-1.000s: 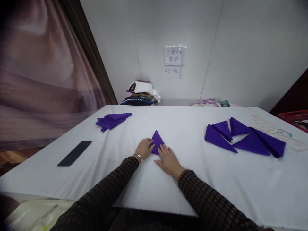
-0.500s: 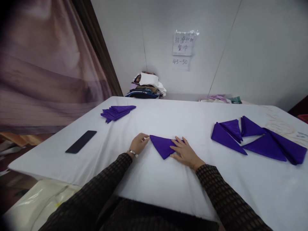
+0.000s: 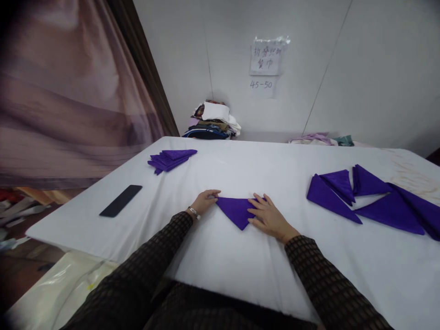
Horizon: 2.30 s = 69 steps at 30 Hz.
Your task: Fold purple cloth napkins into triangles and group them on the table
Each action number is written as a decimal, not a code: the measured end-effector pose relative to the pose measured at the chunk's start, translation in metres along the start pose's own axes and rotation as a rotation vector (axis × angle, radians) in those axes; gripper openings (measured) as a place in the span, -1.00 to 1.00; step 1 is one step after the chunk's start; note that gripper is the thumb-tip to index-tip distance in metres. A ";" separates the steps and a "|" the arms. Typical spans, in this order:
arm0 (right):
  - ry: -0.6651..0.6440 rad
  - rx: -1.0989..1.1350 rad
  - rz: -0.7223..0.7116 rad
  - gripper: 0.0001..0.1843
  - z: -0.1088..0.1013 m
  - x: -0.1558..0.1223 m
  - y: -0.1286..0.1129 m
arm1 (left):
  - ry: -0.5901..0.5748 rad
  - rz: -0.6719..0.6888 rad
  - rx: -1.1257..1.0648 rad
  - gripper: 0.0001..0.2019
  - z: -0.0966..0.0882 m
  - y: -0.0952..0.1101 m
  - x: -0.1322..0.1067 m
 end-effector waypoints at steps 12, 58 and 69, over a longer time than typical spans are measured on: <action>-0.081 -0.155 0.345 -0.45 0.004 0.013 -0.020 | 0.010 0.092 0.109 -0.80 0.000 0.016 -0.030; -0.075 -0.077 0.509 -0.24 0.030 -0.004 -0.023 | -0.128 0.010 0.226 -0.80 0.009 0.009 -0.036; -0.057 -0.122 0.500 -0.26 0.030 -0.004 -0.026 | -0.070 -0.109 0.178 -0.75 0.011 0.013 -0.036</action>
Point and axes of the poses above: each hand's wrist, its own x-axis towards the middle knuckle, its own z-axis out of the palm, y = z × x, the point moved 8 cm from there along x, towards the middle knuckle, and after that the axes turned 9 degrees about -y, right-handed, at the moved point
